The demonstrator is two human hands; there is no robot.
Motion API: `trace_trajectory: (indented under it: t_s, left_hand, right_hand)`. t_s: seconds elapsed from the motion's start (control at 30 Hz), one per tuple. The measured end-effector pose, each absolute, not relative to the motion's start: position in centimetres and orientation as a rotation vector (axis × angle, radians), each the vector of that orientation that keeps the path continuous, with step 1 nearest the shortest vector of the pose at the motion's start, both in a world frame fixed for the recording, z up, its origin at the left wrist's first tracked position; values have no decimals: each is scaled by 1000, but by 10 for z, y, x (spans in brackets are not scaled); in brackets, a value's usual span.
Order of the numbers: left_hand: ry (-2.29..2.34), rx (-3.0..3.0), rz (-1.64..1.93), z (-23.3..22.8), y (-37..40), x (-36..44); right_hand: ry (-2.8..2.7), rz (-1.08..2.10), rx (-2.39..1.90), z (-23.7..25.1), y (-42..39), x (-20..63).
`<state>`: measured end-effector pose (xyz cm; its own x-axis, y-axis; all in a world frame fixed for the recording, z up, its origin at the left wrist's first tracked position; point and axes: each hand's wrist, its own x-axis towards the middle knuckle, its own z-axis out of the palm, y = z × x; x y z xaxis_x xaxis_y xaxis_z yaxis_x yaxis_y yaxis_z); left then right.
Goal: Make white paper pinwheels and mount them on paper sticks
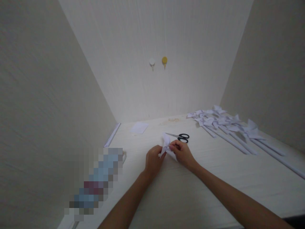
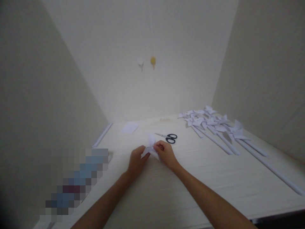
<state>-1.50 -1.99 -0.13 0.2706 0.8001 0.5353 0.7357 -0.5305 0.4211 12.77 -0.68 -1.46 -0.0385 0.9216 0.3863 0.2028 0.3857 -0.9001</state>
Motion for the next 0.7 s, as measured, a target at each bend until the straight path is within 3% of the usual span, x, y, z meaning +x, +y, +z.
trace_trajectory:
  t_s: [0.7]
  left_hand:
    - [1608,2453,1029,-3,-19,-16]
  right_hand:
    - [-1520,786,-1060,-17,-5,128]
